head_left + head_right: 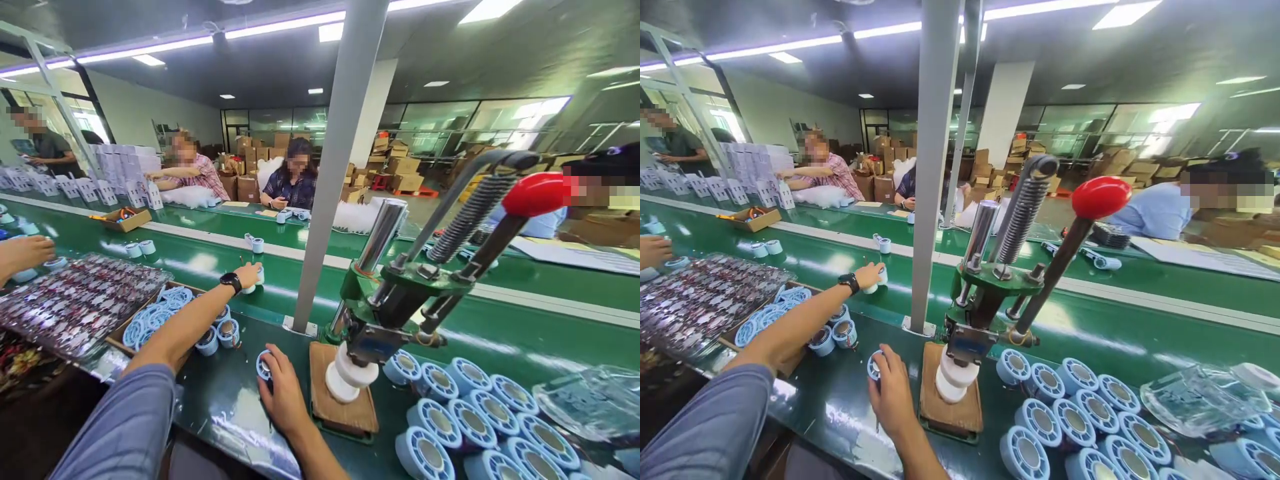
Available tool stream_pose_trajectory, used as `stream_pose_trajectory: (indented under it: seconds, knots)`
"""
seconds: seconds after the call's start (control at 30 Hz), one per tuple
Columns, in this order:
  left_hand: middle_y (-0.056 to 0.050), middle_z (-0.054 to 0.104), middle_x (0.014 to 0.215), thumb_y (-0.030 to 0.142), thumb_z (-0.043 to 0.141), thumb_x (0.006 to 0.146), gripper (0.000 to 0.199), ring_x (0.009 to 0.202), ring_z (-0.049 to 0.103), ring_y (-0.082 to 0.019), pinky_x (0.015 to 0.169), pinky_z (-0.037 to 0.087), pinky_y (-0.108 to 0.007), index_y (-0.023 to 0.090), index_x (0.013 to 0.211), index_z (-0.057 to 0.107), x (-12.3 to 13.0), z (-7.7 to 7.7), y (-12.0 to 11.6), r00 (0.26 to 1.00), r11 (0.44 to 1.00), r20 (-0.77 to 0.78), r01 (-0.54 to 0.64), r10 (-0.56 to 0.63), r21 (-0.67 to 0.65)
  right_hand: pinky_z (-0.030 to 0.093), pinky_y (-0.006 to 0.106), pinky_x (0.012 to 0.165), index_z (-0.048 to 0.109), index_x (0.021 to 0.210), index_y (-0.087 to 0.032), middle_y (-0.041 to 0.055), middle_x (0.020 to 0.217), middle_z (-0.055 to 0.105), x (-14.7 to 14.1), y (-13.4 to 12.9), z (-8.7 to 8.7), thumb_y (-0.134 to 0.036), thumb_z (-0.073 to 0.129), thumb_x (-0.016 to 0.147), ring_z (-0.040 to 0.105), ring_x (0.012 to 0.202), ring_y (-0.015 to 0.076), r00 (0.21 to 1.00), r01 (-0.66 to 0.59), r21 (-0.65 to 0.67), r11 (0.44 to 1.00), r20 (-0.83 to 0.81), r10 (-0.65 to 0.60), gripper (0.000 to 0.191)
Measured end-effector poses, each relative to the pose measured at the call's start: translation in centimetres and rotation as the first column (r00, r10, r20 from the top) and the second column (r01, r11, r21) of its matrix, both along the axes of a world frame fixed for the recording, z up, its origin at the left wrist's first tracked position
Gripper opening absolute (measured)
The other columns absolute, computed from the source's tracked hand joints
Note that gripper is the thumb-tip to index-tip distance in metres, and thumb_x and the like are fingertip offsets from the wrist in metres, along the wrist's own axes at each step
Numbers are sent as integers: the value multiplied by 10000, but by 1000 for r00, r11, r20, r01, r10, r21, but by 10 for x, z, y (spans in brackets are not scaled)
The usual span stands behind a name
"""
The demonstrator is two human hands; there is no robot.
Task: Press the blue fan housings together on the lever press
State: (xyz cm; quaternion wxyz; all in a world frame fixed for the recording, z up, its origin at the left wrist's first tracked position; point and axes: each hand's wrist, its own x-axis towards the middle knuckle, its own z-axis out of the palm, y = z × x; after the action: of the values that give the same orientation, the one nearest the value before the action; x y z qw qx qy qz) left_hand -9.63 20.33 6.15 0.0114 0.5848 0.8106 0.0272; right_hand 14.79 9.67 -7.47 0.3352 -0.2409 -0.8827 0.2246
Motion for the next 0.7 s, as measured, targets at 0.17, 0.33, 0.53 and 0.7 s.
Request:
stream_pose_trajectory:
  seconds: [0.17,0.33,0.53,0.7]
  knots:
    - [-159,597,1219,305,573,953,433,988,656,-238,845,514,-388,223,1371,497,68,-40,-57,999,1000,-47,7,-8,-30,518,454,1031,596,1224,-175,144,1370,546,0,1,-9,-124,519,850,561,1244,264,1000,-2,-15,1000,-29,2,386]
    - [-245,579,1246,283,524,937,464,1101,607,-358,923,454,-522,138,1376,487,114,-51,-97,984,991,-123,-126,131,51,513,458,1036,588,1213,-177,141,1365,543,2,-2,-4,-179,491,891,548,1252,261,997,-24,-21,999,-70,22,336]
    - [-182,494,1409,367,481,970,432,1237,507,-313,977,463,-434,176,1357,490,84,-8,-140,971,977,-156,-160,182,144,548,431,993,609,1156,-219,113,1336,578,47,-21,5,-164,501,879,595,1196,251,995,-96,-4,995,-15,96,303]
    - [-171,641,1138,251,530,929,232,1125,594,-321,946,482,-469,134,1112,610,-6,22,-218,926,937,-159,-326,343,127,587,369,935,587,1229,-264,90,1355,586,112,-43,-10,-216,558,898,617,1194,235,992,-101,79,992,-66,106,336]
